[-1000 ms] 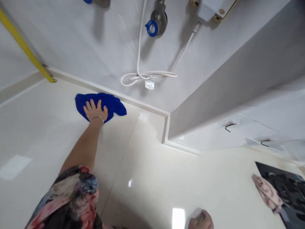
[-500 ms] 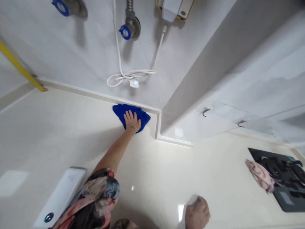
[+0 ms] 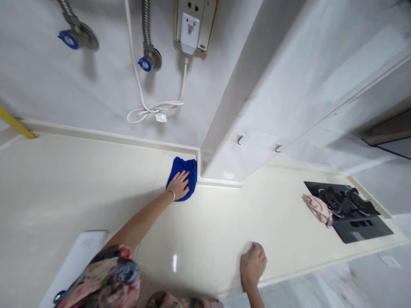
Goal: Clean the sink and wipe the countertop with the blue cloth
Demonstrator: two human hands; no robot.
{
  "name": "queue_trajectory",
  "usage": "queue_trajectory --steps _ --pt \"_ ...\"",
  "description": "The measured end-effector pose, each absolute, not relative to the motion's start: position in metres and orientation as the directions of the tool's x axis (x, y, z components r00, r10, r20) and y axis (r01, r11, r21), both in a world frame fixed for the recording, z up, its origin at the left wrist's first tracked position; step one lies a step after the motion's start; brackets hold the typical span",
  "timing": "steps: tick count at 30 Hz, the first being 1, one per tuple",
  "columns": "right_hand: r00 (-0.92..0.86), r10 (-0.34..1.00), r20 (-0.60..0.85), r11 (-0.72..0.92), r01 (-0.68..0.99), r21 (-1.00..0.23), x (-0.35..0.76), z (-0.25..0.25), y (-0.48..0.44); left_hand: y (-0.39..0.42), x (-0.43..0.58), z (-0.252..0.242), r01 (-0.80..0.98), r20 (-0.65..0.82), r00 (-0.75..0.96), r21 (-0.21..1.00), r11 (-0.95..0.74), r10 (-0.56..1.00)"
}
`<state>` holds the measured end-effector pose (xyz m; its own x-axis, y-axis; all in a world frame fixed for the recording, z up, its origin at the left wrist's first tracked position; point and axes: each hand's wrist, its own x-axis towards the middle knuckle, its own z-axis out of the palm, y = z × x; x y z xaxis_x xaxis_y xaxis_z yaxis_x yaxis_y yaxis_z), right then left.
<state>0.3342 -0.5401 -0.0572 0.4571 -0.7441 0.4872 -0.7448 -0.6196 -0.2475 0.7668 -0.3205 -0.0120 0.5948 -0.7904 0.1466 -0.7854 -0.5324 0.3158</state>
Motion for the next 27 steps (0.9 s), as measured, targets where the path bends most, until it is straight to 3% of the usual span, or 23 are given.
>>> queue_trajectory --steps 4,8,11,15,21,27 --pt "0.458 -0.743 0.489 -0.626 -0.733 -0.265 0.335 -0.054 -0.539 -0.297 0.747 -0.019 -0.822 0.196 0.517 0.387 -0.418 -0.833" --pt "0.471 -0.747 0.470 -0.625 -0.739 -0.253 0.333 -0.053 -0.539 -0.314 0.739 -0.015 -0.657 0.151 0.709 0.498 -0.566 -0.689" --pt "0.479 -0.751 0.454 -0.623 -0.741 -0.250 0.331 -0.054 -0.539 -0.340 0.738 -0.012 -0.594 0.120 0.778 0.459 -0.661 -0.617" --pt "0.482 -0.769 0.420 -0.608 -0.753 -0.251 0.329 -0.052 -0.537 -0.353 0.747 -0.010 -0.655 0.141 0.736 0.397 -0.643 -0.662" --pt "0.494 -0.754 0.433 -0.621 -0.750 -0.227 0.328 -0.048 -0.535 -0.354 0.785 -0.005 -0.682 0.106 0.699 0.397 -0.615 -0.707" --pt "0.517 -0.715 0.470 -0.655 -0.730 -0.194 0.325 -0.051 -0.537 -0.390 0.831 -0.004 -0.602 0.092 0.775 0.411 -0.685 -0.626"
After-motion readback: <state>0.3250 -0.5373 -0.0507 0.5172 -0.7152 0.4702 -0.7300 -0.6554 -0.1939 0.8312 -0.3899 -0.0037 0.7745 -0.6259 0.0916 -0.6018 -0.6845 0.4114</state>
